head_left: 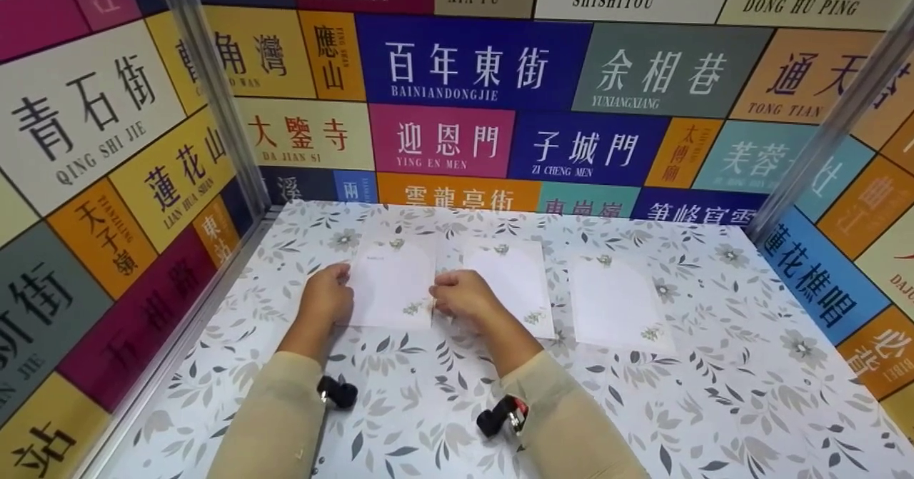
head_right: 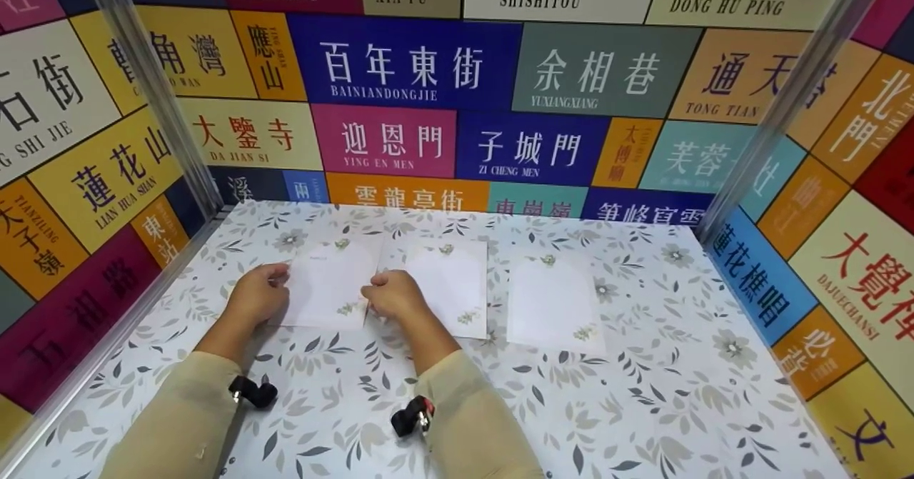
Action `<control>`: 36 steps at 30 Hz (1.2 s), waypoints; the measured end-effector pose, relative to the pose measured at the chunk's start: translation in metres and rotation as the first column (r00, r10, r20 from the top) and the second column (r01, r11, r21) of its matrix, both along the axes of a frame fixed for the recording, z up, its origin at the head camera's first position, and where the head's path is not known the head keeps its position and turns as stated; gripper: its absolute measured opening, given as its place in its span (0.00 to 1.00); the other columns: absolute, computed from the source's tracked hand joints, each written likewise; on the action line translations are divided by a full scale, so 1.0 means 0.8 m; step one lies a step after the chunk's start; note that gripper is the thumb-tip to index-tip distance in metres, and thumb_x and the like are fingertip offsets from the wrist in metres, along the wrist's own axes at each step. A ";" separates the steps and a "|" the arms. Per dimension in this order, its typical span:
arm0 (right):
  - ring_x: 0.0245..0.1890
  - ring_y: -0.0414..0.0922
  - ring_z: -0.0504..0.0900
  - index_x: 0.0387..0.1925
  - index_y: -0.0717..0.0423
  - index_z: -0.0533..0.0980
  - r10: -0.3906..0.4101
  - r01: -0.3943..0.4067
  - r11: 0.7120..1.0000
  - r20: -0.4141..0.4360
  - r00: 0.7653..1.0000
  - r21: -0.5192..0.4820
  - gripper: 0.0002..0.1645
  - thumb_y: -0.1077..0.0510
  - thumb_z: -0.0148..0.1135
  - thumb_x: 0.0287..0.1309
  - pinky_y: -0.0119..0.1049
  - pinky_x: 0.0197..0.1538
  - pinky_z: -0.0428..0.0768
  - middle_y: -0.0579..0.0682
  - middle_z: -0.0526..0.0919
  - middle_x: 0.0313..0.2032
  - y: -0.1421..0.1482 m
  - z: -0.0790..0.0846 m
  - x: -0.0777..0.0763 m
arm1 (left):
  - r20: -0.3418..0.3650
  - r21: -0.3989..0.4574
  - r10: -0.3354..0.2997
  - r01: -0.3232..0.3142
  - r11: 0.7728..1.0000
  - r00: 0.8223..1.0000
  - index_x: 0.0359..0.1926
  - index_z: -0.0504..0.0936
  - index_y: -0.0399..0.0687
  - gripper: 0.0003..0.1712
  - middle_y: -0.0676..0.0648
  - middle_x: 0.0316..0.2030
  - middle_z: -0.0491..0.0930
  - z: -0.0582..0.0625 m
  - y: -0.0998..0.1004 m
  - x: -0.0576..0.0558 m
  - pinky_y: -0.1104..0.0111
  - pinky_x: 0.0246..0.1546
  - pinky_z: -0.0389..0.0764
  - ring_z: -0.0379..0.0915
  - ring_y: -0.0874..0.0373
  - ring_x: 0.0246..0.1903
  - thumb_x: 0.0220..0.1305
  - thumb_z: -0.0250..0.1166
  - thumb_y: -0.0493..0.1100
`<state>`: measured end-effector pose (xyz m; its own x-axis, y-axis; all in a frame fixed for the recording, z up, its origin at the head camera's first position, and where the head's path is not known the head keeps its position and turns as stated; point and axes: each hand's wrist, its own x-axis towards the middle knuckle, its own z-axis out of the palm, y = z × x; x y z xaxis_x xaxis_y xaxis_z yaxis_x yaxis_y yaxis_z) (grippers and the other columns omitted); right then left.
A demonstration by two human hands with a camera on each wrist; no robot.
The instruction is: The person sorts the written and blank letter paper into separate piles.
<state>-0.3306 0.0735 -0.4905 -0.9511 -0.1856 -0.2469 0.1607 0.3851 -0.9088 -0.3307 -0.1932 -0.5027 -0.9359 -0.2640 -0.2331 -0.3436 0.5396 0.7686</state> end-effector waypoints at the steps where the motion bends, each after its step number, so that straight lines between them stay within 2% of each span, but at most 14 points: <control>1: 0.45 0.48 0.91 0.65 0.59 0.81 0.000 0.000 1.000 -0.008 1.000 0.007 0.25 0.53 0.66 0.71 0.38 0.51 0.89 0.56 0.89 0.51 0.003 0.000 0.000 | -0.007 0.001 0.004 -0.004 1.000 1.000 0.80 0.68 0.52 0.33 0.45 0.77 0.73 -0.001 0.002 0.000 0.51 0.83 0.64 0.64 0.46 0.80 0.77 0.53 0.35; 4: 0.45 0.48 0.91 0.65 0.57 0.81 -0.005 0.005 1.000 -0.033 0.999 0.018 0.25 0.52 0.66 0.71 0.38 0.51 0.89 0.55 0.89 0.49 0.012 0.001 0.001 | -0.050 0.003 0.008 -0.008 1.000 0.999 0.79 0.70 0.52 0.30 0.45 0.76 0.74 -0.002 0.010 -0.001 0.50 0.81 0.67 0.67 0.46 0.78 0.78 0.55 0.41; 7: 0.48 0.51 0.90 0.66 0.60 0.80 -0.004 0.003 1.000 -0.046 0.999 -0.030 0.27 0.53 0.66 0.71 0.40 0.53 0.90 0.57 0.89 0.52 0.021 0.002 0.001 | -0.122 0.005 -0.002 0.003 1.000 0.993 0.77 0.72 0.50 0.29 0.44 0.75 0.75 -0.003 0.021 -0.002 0.49 0.79 0.70 0.71 0.45 0.76 0.78 0.57 0.45; 11: 0.52 0.52 0.90 0.68 0.62 0.78 -0.010 0.007 0.997 -0.050 0.999 -0.071 0.28 0.54 0.66 0.72 0.40 0.55 0.90 0.57 0.88 0.56 0.036 0.002 0.000 | -0.167 0.038 -0.013 0.020 0.999 0.986 0.76 0.74 0.50 0.29 0.45 0.74 0.76 -0.001 0.038 -0.003 0.50 0.77 0.73 0.74 0.46 0.72 0.77 0.59 0.46; 14: 0.50 0.50 0.89 0.67 0.62 0.79 -0.034 0.030 0.998 -0.078 0.996 -0.051 0.27 0.54 0.66 0.72 0.37 0.53 0.89 0.57 0.88 0.55 0.051 -0.001 -0.002 | -0.165 0.074 -0.012 0.025 0.997 0.986 0.75 0.75 0.51 0.29 0.46 0.72 0.77 0.000 0.051 -0.004 0.51 0.75 0.75 0.75 0.47 0.71 0.76 0.60 0.46; 19: 0.49 0.50 0.89 0.69 0.62 0.78 -0.079 0.075 0.996 -0.114 0.990 -0.038 0.29 0.54 0.65 0.72 0.37 0.52 0.90 0.59 0.88 0.56 0.081 -0.002 -0.006 | -0.185 0.081 -0.035 0.051 0.995 0.982 0.74 0.75 0.50 0.29 0.46 0.71 0.78 -0.002 0.077 -0.008 0.52 0.75 0.75 0.76 0.48 0.70 0.75 0.61 0.46; 23: 0.52 0.52 0.89 0.70 0.60 0.77 -0.117 0.115 0.993 -0.105 0.988 -0.032 0.30 0.52 0.66 0.72 0.38 0.54 0.90 0.59 0.87 0.61 0.109 -0.002 -0.007 | -0.176 0.116 -0.057 0.078 0.990 0.983 0.74 0.76 0.52 0.29 0.47 0.69 0.79 -0.002 0.106 -0.008 0.53 0.74 0.77 0.78 0.50 0.68 0.75 0.62 0.47; 27: 0.55 0.52 0.89 0.72 0.57 0.76 -0.149 0.150 0.989 -0.092 0.985 0.008 0.31 0.50 0.65 0.73 0.37 0.55 0.89 0.59 0.85 0.64 0.139 -0.003 -0.008 | -0.174 0.138 -0.087 0.112 0.984 0.981 0.72 0.78 0.52 0.28 0.47 0.66 0.82 -0.001 0.134 -0.015 0.54 0.70 0.80 0.80 0.50 0.64 0.73 0.65 0.46; 34: 0.63 0.53 0.85 0.74 0.55 0.73 -0.178 0.179 0.984 -0.053 0.983 0.004 0.32 0.48 0.63 0.75 0.43 0.66 0.85 0.57 0.82 0.68 0.179 0.005 -0.008 | -0.157 0.165 -0.141 0.167 0.972 0.977 0.72 0.78 0.55 0.28 0.50 0.68 0.80 0.005 0.178 -0.025 0.55 0.71 0.79 0.78 0.53 0.65 0.73 0.67 0.47; 36: 0.64 0.54 0.84 0.75 0.55 0.72 -0.166 0.167 0.986 -0.058 0.984 0.014 0.34 0.47 0.63 0.75 0.44 0.67 0.84 0.57 0.81 0.69 0.188 0.008 -0.008 | -0.182 0.160 -0.154 0.184 0.970 0.971 0.71 0.79 0.53 0.28 0.49 0.67 0.81 0.006 0.188 -0.025 0.56 0.69 0.80 0.79 0.53 0.64 0.72 0.67 0.46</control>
<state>-0.3373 0.2238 -0.4841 -0.9808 -0.0190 -0.1941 0.1731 0.3740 -0.9112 -0.3511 -0.0424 -0.4978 -0.9928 -0.0682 -0.0980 -0.1179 0.4312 0.8945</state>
